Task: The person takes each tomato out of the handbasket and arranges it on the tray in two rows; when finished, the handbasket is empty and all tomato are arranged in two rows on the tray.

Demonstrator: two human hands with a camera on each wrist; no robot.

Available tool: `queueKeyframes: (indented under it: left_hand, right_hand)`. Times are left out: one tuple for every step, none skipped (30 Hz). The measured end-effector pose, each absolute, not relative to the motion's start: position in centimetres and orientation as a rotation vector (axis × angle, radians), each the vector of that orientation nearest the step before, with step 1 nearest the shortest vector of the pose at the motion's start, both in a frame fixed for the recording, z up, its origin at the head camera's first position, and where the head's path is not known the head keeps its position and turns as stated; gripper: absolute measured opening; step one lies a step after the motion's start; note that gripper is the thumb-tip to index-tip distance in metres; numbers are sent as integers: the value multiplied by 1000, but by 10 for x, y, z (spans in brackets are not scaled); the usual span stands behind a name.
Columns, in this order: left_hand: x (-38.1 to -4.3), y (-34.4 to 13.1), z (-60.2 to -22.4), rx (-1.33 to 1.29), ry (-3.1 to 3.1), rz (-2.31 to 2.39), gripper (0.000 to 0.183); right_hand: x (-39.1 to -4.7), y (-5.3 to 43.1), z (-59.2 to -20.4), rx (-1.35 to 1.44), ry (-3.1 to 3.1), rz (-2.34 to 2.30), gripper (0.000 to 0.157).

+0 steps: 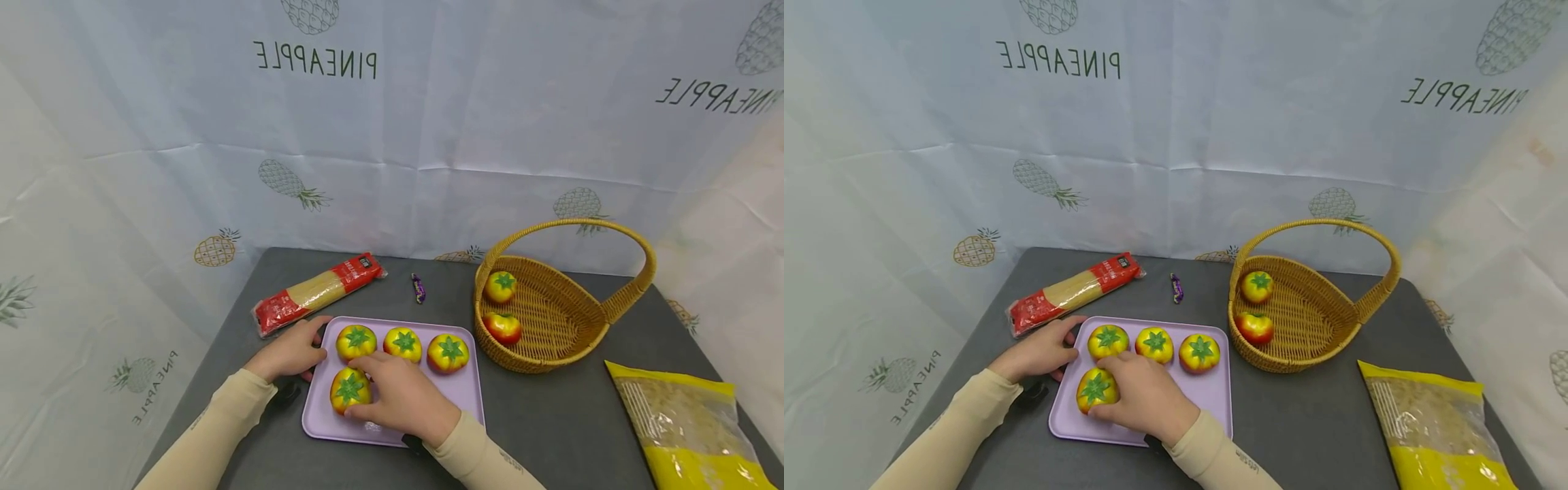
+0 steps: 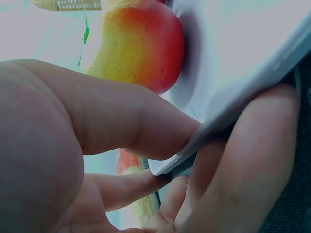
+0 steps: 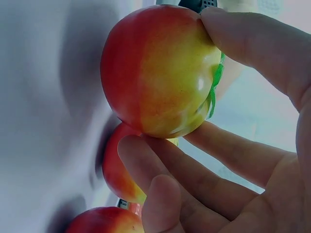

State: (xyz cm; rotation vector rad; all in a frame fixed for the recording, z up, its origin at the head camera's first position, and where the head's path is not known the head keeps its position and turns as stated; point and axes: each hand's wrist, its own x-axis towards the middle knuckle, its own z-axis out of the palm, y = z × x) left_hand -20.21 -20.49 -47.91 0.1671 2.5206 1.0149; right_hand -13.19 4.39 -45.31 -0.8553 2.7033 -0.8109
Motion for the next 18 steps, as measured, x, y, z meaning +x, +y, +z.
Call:
queueKeyframes:
  left_hand:
    - [-202,-205,-479,167,2523,1012,74]
    - [-202,-205,-480,167,2526,1009,74]
    - [-203,-205,-480,166,2527,1006,74]
    - [-203,-205,-481,165,2528,1003,74]
    - [-203,-205,-481,164,2527,1002,74]
    - [-203,-205,-481,162,2526,1002,74]
    - [-203,-205,-481,162,2525,1002,74]
    - [-203,-205,-481,161,2524,1003,74]
    - [-204,-205,-482,161,2522,1002,74]
    - [-204,-205,-482,162,2521,1003,74]
    - [-204,-206,-482,162,2519,1003,75]
    - [-204,-206,-482,163,2519,1004,75]
    - [-204,-206,-482,165,2517,1004,75]
    - [-204,-206,-482,165,2516,1005,75]
    - [-204,-206,-482,165,2515,1005,75]
    - [-204,-206,-482,166,2514,1007,75]
    - [-204,-206,-482,166,2513,1007,75]
    - [-204,-206,-482,167,2512,1009,75]
  right_hand:
    - [-132,43,-454,-858,2710,-802,64]
    - [-131,43,-455,-856,2713,-800,64]
    - [-131,42,-456,-857,2713,-798,64]
    - [-131,42,-456,-859,2713,-795,64]
    - [-131,41,-457,-857,2712,-795,64]
    - [-131,41,-457,-855,2708,-796,64]
    - [-131,40,-457,-852,2705,-794,64]
    - [-131,40,-458,-848,2701,-794,64]
    - [-131,40,-458,-846,2700,-790,64]
    - [-131,39,-458,-842,2700,-788,64]
    - [-131,39,-459,-839,2700,-786,64]
    - [-131,39,-459,-838,2701,-784,64]
    - [-131,39,-459,-836,2702,-782,64]
    - [-131,39,-459,-836,2704,-781,65]
    - [-131,38,-460,-837,2703,-782,65]
    - [-131,38,-460,-841,2704,-782,65]
    - [-131,38,-460,-843,2705,-781,65]
    - [-131,38,-460,-845,2706,-780,65]
